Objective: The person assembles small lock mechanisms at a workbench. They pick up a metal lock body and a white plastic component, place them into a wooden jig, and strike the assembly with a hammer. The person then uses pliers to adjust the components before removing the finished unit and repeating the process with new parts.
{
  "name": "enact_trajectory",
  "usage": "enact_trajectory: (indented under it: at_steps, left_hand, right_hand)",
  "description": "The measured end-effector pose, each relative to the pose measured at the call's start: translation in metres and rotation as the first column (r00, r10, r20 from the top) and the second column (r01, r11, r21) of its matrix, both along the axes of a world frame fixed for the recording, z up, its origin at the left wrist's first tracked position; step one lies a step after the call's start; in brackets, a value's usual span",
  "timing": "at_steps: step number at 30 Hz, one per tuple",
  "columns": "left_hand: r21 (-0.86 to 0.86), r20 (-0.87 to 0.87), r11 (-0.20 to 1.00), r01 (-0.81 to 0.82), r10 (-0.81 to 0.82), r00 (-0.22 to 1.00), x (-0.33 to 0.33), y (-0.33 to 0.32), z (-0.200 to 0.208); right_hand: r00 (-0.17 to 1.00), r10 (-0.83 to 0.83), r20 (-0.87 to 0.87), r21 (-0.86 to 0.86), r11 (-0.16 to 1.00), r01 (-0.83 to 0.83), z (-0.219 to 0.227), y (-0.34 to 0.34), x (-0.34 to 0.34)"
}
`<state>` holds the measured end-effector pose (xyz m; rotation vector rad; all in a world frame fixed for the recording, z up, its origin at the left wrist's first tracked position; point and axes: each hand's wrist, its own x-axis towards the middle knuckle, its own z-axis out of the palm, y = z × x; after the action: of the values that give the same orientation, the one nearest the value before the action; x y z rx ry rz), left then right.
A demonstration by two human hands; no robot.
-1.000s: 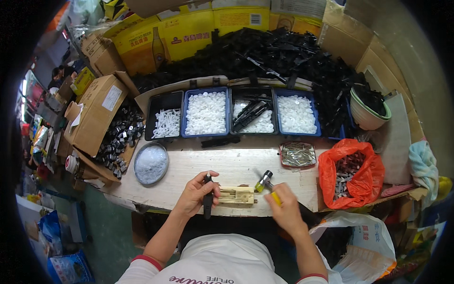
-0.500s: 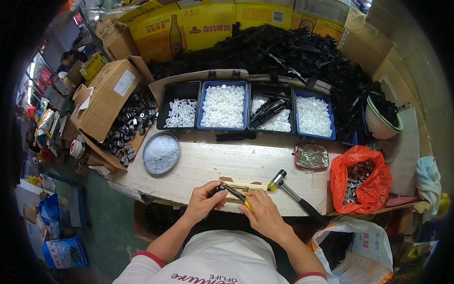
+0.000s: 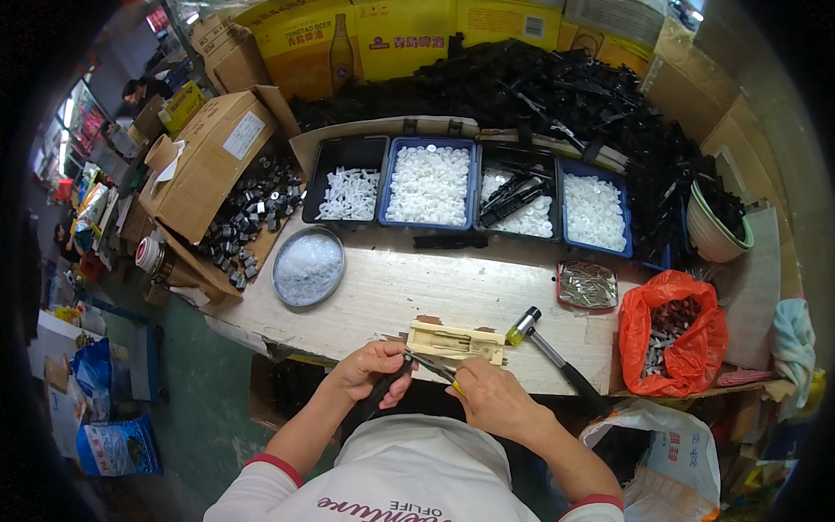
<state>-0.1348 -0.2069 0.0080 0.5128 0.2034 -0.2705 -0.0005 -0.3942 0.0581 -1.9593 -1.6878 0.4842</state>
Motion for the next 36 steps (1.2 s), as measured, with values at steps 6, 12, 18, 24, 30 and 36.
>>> enact_trajectory:
  at_steps: [6, 12, 18, 24, 30, 36]
  left_hand:
    - [-0.162, -0.026, 0.986, -0.033, 0.029, 0.999, -0.036, 0.004, -0.010]
    - [0.944, -0.321, 0.166, 0.285, 0.275, 0.906, -0.117, 0.026, -0.002]
    - [0.933, -0.001, -0.258, 0.250, 0.695, 0.719, -0.126, 0.086, 0.029]
    - [0.531, 0.412, -0.750, 0.393, 0.634, 0.654, -0.086, 0.195, -0.021]
    - [0.592, 0.415, -0.746, 0.305, 0.606, 0.679, -0.076, 0.207, -0.043]
    - [0.470, 0.434, -0.843, 0.261, 0.478, 0.764, -0.081, 0.183, -0.049]
  right_hand:
    - [0.992, 0.124, 0.004, 0.025, 0.992, -0.124, 0.000, 0.015, -0.014]
    - [0.989, -0.135, -0.054, 0.243, 0.959, 0.145, -0.013, 0.014, -0.007]
    - [0.682, -0.702, 0.204, 0.219, 0.712, 0.667, -0.048, -0.060, 0.062]
    - [0.393, -0.764, 0.512, 0.195, 0.549, 0.813, -0.078, -0.094, 0.091]
    - [0.490, -0.783, 0.383, 0.413, 0.620, 0.667, -0.051, -0.061, 0.094]
    - [0.832, -0.431, 0.350, 0.414, 0.867, 0.275, -0.050, 0.065, 0.083]
